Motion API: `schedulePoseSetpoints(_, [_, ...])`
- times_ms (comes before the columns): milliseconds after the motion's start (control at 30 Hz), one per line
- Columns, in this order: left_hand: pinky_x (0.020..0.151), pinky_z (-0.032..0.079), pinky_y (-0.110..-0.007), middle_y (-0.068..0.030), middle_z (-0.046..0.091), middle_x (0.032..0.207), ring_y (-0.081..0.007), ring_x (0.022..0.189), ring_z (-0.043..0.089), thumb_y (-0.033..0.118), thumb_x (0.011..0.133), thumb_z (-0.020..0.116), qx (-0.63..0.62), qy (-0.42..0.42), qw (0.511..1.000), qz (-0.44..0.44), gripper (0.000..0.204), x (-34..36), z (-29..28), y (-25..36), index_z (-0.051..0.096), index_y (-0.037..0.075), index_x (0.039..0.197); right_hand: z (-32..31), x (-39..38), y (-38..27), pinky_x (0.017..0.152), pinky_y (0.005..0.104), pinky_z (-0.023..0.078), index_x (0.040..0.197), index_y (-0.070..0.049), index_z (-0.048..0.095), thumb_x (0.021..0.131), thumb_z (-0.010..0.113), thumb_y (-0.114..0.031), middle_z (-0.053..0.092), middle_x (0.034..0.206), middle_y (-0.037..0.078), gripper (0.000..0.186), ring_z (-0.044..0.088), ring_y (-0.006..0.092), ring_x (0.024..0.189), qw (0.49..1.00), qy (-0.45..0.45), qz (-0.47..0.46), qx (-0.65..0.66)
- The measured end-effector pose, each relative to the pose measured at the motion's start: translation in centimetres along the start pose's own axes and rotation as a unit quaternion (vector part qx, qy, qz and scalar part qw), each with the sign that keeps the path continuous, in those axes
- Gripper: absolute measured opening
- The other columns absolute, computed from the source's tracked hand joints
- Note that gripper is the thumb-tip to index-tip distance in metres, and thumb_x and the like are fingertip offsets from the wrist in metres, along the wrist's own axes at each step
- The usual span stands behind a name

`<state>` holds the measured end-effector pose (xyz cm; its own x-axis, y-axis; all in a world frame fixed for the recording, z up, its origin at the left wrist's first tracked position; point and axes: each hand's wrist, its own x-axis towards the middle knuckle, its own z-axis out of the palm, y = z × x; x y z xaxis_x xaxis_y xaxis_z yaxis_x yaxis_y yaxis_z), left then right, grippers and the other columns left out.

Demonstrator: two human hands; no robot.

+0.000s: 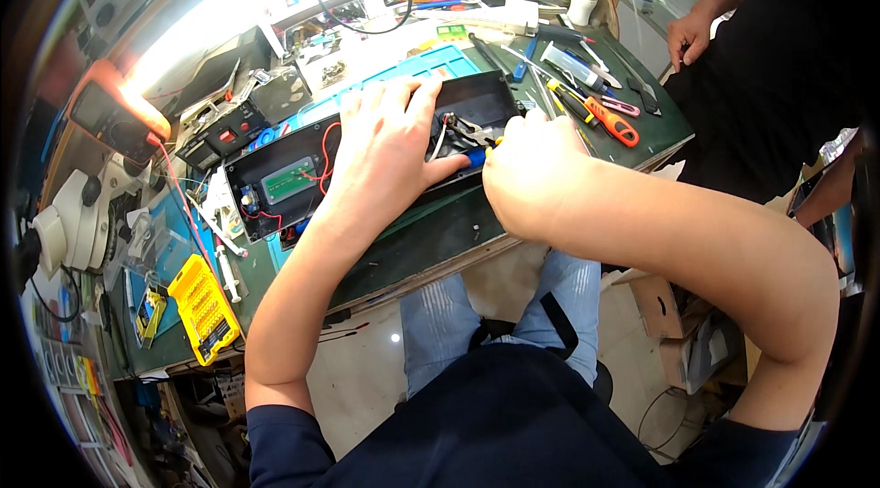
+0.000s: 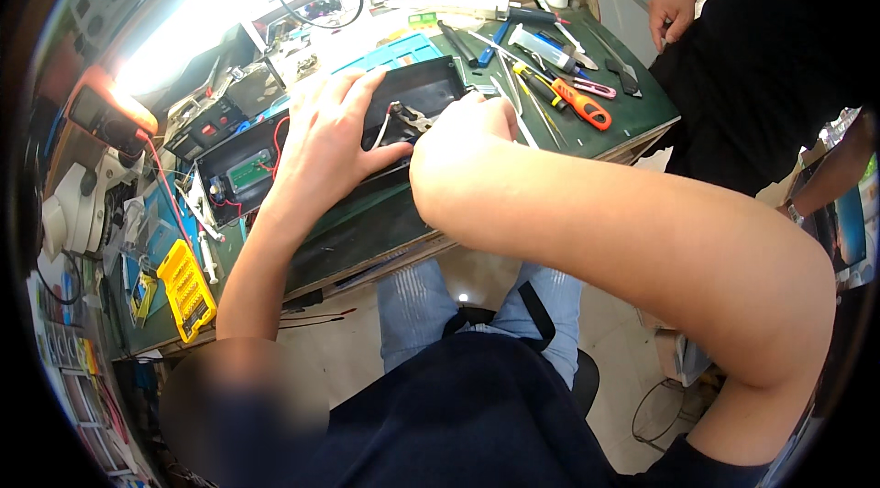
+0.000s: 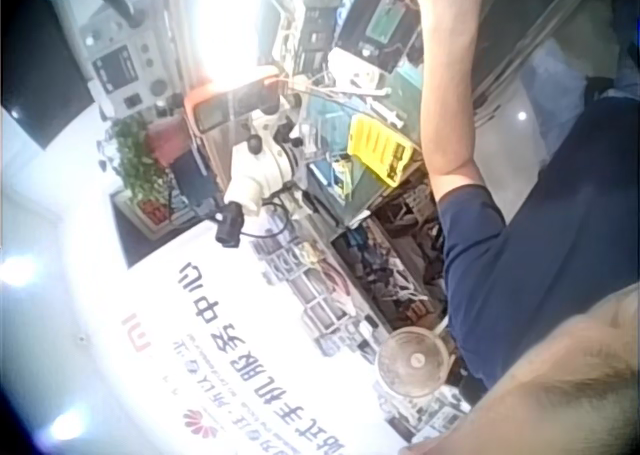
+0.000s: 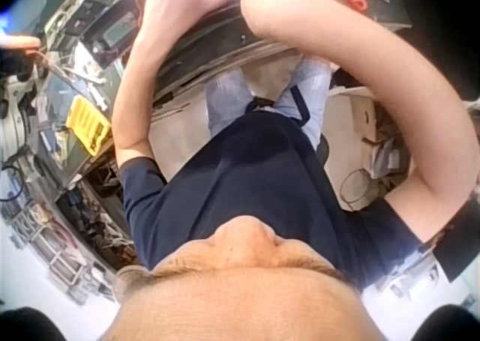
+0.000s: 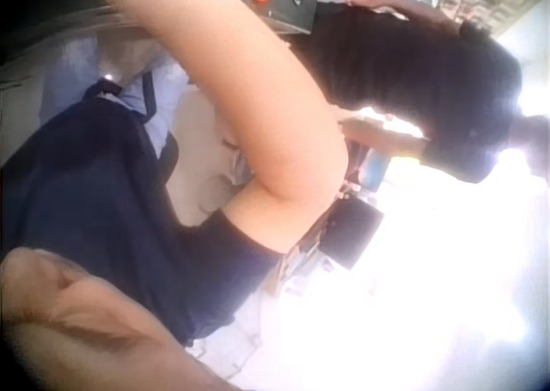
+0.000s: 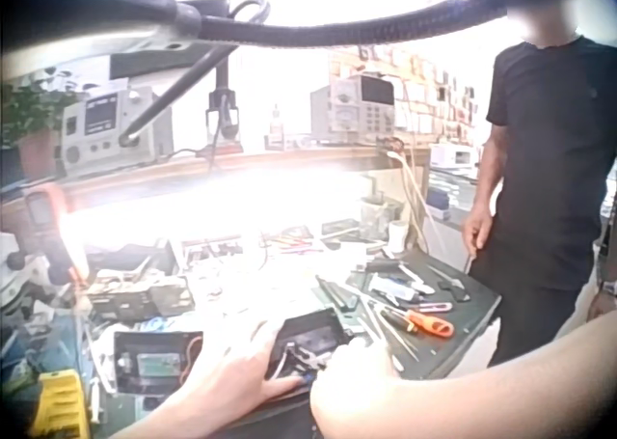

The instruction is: The person disassembles a black handheld electronic device using a screwdriver and pliers. They remove the back cover to expose the internal battery and circuit board, then use pliers to manipulate a small component or wire near the battery connection.

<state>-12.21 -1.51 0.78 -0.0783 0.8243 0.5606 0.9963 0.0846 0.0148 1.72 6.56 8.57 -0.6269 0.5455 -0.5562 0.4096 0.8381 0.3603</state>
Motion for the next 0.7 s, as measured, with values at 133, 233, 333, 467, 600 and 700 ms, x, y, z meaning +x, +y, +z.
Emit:
schedulePoseSetpoints(133, [0.111, 0.037, -0.052, -0.0143, 0.063, 0.132, -0.0317, 0.126, 0.056, 0.043, 0.073, 0.091, -0.008, -0.002, 1.0, 0.001, 0.09, 0.1, 0.1, -0.1, 0.057, 0.0, 0.145, 0.0, -0.3, -0.2, 0.098, 0.0491, 0.047, 0.134, -0.012, 0.072, 0.08, 0.089, -0.037, 0.063, 0.139, 0.012, 0.063, 0.052, 0.0311, 0.133, 0.999, 0.023, 0.002, -0.023])
schedulePoseSetpoints(233, [0.111, 0.037, -0.052, -0.0143, 0.063, 0.132, -0.032, 0.127, 0.056, 0.042, 0.073, 0.092, -0.012, 0.002, 1.0, 0.0, 0.09, 0.0, 0.3, -0.1, 0.057, 0.0, 0.145, 1.3, -0.5, 0.7, 0.097, 0.0507, 0.043, 0.132, -0.01, 0.073, 0.089, 0.079, -0.034, 0.062, 0.133, 0.011, 0.05, 0.05, 0.0302, 0.129, 0.983, 0.11, -0.008, -0.145])
schedulePoseSetpoints(333, [0.111, 0.038, -0.052, -0.0146, 0.063, 0.133, -0.0323, 0.128, 0.056, 0.041, 0.073, 0.092, -0.016, 0.003, 1.0, -0.002, 0.09, 0.0, 0.1, -0.1, 0.057, -0.001, 0.144, 5.0, 1.6, 3.8, 0.103, 0.0445, 0.037, 0.115, -0.009, 0.078, 0.093, 0.062, -0.025, 0.061, 0.129, 0.01, 0.032, 0.049, 0.0266, 0.124, 0.863, 0.368, 0.0, -0.347])
schedulePoseSetpoints(467, [0.11, 0.038, -0.053, -0.016, 0.061, 0.136, -0.034, 0.129, 0.055, 0.042, 0.073, 0.092, -0.018, 0.007, 1.0, -0.005, 0.09, -0.1, 0.0, 0.2, 0.057, 0.004, 0.146, 5.6, 3.2, 8.1, 0.104, 0.0407, 0.04, 0.112, -0.008, 0.078, 0.092, 0.062, -0.021, 0.062, 0.134, 0.007, 0.029, 0.053, 0.0222, 0.121, 0.801, 0.491, -0.07, -0.335])
schedulePoseSetpoints(600, [0.11, 0.039, -0.054, -0.0186, 0.06, 0.138, -0.0368, 0.13, 0.055, 0.048, 0.077, 0.088, -0.025, 0.005, 1.0, 0.002, 0.074, 0.0, -0.6, 0.6, 0.066, 0.011, 0.137, 6.6, 3.0, 11.2, 0.1, 0.0374, 0.045, 0.1, -0.004, 0.076, 0.087, 0.067, -0.018, 0.066, 0.122, 0.007, 0.021, 0.058, 0.0238, 0.115, 0.816, 0.555, -0.077, -0.143])
schedulePoseSetpoints(700, [0.108, 0.04, -0.052, -0.0192, 0.059, 0.14, -0.0389, 0.129, 0.055, 0.044, 0.087, 0.081, -0.008, 0.008, 1.0, 0.007, 0.046, 0.3, -0.3, 0.9, 0.075, 0.011, 0.118, 8.8, 4.8, 13.2, 0.095, 0.0427, 0.051, 0.096, -0.003, 0.076, 0.091, 0.067, -0.025, 0.068, 0.105, 0.011, 0.025, 0.062, 0.0303, 0.108, 0.816, 0.573, -0.063, 0.044])
